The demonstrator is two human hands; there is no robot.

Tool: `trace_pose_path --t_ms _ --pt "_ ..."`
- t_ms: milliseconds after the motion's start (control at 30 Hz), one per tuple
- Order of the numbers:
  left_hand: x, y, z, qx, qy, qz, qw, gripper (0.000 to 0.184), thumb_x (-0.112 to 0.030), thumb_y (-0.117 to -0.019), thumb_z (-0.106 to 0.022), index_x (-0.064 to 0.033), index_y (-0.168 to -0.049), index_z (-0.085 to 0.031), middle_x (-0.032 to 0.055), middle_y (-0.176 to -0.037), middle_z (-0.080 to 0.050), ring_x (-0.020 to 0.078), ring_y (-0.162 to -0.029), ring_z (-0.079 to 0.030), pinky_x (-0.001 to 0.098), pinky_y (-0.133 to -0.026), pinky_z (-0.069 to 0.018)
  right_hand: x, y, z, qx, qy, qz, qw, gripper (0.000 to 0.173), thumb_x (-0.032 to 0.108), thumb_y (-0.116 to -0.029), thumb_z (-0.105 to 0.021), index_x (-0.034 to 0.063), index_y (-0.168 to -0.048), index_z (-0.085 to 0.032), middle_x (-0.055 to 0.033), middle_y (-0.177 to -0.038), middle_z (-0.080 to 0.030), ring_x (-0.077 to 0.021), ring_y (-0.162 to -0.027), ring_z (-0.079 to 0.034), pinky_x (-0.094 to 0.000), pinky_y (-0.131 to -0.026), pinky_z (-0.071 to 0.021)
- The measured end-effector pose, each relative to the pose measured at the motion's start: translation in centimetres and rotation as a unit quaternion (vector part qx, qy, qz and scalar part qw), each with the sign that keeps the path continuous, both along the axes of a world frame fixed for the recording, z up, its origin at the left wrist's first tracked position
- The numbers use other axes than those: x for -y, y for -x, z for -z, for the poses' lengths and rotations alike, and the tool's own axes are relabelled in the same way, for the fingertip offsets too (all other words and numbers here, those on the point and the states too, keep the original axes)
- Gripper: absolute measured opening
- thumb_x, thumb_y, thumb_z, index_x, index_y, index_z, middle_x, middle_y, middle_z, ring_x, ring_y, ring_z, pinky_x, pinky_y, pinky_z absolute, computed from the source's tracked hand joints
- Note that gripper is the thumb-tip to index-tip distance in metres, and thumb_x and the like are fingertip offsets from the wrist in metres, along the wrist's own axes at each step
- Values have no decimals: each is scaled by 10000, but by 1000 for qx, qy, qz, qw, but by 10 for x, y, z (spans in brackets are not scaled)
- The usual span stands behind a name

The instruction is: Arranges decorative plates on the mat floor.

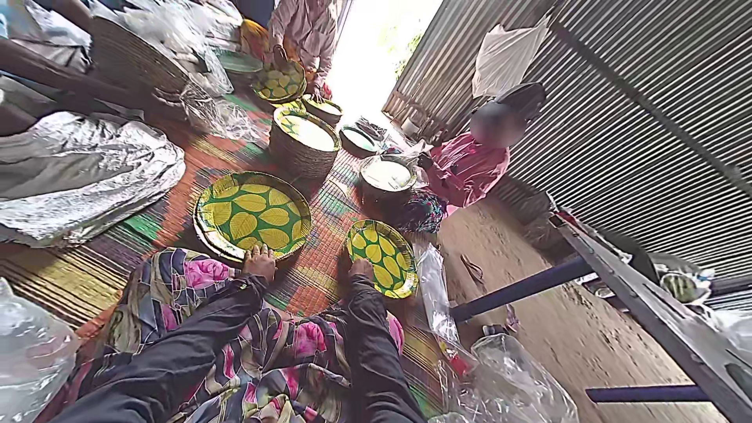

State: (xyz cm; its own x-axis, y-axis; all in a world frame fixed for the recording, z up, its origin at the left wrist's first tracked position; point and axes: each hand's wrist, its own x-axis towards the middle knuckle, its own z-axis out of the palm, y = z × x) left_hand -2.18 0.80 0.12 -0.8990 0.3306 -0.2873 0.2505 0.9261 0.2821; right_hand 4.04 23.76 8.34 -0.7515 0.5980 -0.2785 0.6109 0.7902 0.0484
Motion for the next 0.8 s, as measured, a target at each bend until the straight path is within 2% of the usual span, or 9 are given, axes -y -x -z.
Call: trace_pose_path --t_ms 133,267,400,467,500,600,633,700,800 --pt "1 -3 4 -42 -62 45 996 682 -224 -1035 -617 -45 -1617 -309 282 -1665 -265 441 -1585 -148 682 -1243 -75 3 -3 -2 -81 -8 -5 997 370 37 -1059 -453 4 -1402 -589 -212 -1464 -571 -342 -1385 -537 -484 -1119 -451" --pt "-4 -5 24 -149 -121 66 979 751 -171 -990 -669 -98 -1635 -293 285 -1666 -258 453 -1579 -160 698 -1232 -86 2 1 18 -230 -69 -63 969 364 39 -1052 -454 -17 -1372 -618 -234 -1431 -603 -354 -1376 -553 -470 -1124 -452" --pt "-2 -12 27 -355 -251 81 897 565 -251 -1036 -581 -69 -1557 -460 281 -1647 -312 496 -1554 -213 759 -1193 -121 13 -3 33 -357 -146 -320 865 291 -81 -943 -557 -62 -1180 -724 -267 -1225 -711 -450 -1182 -670 -549 -1019 -525" --pt "-6 -15 28 -417 -272 92 863 506 -335 -1083 -447 -116 -1536 -504 234 -1639 -366 480 -1548 -250 784 -1180 -111 21 -3 39 -393 -167 -429 796 232 -97 -892 -612 -36 -1052 -768 -216 -1088 -763 -413 -1039 -737 -515 -912 -592" --pt "-6 -14 29 -416 -258 103 866 494 -296 -1072 -485 -117 -1532 -510 223 -1632 -385 473 -1543 -269 789 -1174 -104 23 0 43 -381 -162 -451 791 239 -94 -897 -613 -20 -1058 -773 -201 -1097 -767 -399 -1048 -739 -506 -925 -589" --pt "-7 -6 33 -282 -171 79 941 395 21 -991 -530 35 -1374 -626 295 -1470 -553 474 -1445 -452 730 -1192 -218 18 11 47 -268 -101 -342 895 352 4 -985 -568 7 -1316 -686 -224 -1340 -673 -395 -1301 -610 -505 -1131 -448" --pt "-5 -5 20 -169 -95 55 980 432 44 -1021 -464 61 -1446 -542 295 -1532 -485 459 -1477 -410 681 -1207 -244 13 13 43 -234 -69 -266 932 414 28 -995 -558 9 -1404 -619 -236 -1431 -606 -393 -1390 -528 -504 -1185 -379" --pt "-4 1 6 -40 1 9 999 528 -4 -1055 -425 13 -1579 -359 238 -1667 -298 426 -1551 -277 633 -1202 -295 -2 15 36 -200 -53 -133 969 502 126 -978 -620 -1 -1459 -554 -248 -1487 -548 -388 -1439 -471 -520 -1200 -355" --pt "-2 6 14 -13 19 -19 1000 765 -246 -1006 -644 -31 -1630 -257 216 -1715 -169 423 -1589 -143 679 -1224 -185 -15 7 22 -49 -31 -19 998 470 198 -1009 -601 -23 -1422 -565 -238 -1507 -524 -378 -1448 -451 -558 -1164 -375"
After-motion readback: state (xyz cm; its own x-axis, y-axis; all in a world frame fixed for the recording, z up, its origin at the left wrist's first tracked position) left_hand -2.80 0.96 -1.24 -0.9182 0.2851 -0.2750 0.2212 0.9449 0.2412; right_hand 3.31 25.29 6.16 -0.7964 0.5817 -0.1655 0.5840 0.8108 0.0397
